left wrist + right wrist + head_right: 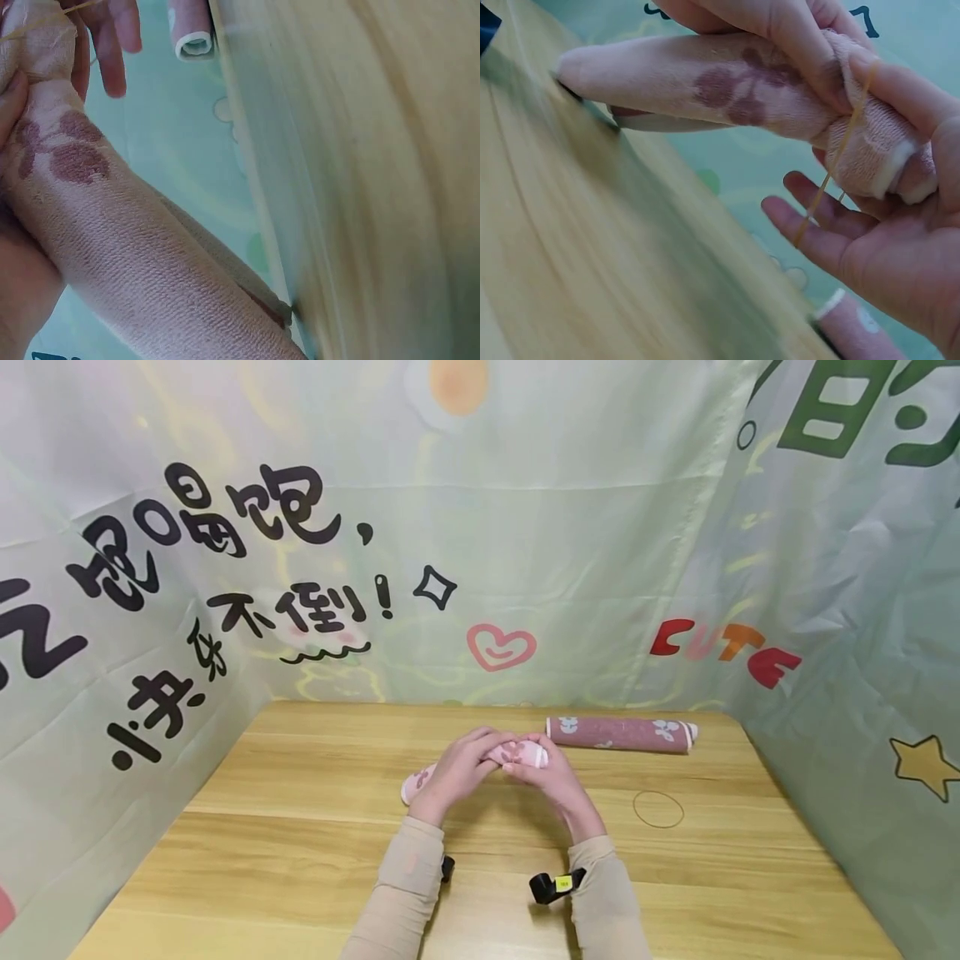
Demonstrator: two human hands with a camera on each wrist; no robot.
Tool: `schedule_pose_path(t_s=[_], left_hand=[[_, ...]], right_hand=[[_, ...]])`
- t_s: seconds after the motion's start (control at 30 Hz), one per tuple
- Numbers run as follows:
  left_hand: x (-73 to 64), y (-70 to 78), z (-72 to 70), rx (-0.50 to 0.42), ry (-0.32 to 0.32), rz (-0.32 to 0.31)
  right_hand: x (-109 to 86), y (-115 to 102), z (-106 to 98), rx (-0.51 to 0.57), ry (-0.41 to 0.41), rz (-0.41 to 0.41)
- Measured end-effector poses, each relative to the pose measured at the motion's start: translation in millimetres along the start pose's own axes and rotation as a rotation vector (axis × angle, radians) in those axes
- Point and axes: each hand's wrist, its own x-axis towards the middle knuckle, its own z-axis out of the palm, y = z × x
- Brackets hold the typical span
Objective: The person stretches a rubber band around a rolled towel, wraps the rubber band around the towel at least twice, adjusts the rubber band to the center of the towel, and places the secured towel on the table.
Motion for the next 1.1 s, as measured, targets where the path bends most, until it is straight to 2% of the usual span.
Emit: schedule_pose_path(t_s=[0.13, 0.3, 0.47, 0.7, 0.87, 0.97, 1.1], left_hand=[[0.6, -1.4, -1.3, 0.016, 0.034, 0.002], [0.7, -2.7, -1.6, 0.018, 0.077, -0.016], [0.1, -3.5, -2.3, 0.006, 0.112, -0.074], [3.2, -5.5, -5.5, -0.054, 0.218, -0.139], [1.4, -8.4, -7.6, -0.092, 0.235, -0.183], [0.1, -10.5, -9.8, -0.119, 0.266, -0.206], [-1.0, -12.1, -10.7, -0.160, 0.304, -0.210]], right_hand=[[1.9, 4.5, 1.3, 0.123, -0.041, 0.000], [3.7, 11.1, 5.4, 0.151, -0.032, 0.033], [4.7, 18.5, 9.6, 0.111, -0.038, 0.105], [5.9, 21.9, 9.1, -0.051, -0.064, 0.177], [2.4, 22.5, 5.0, -0.091, -0.214, 0.244], [0.2, 23.6, 2.3, -0.042, -0.320, 0.253], [-3.0, 26.5, -0.7, 0.068, -0.449, 0.223]])
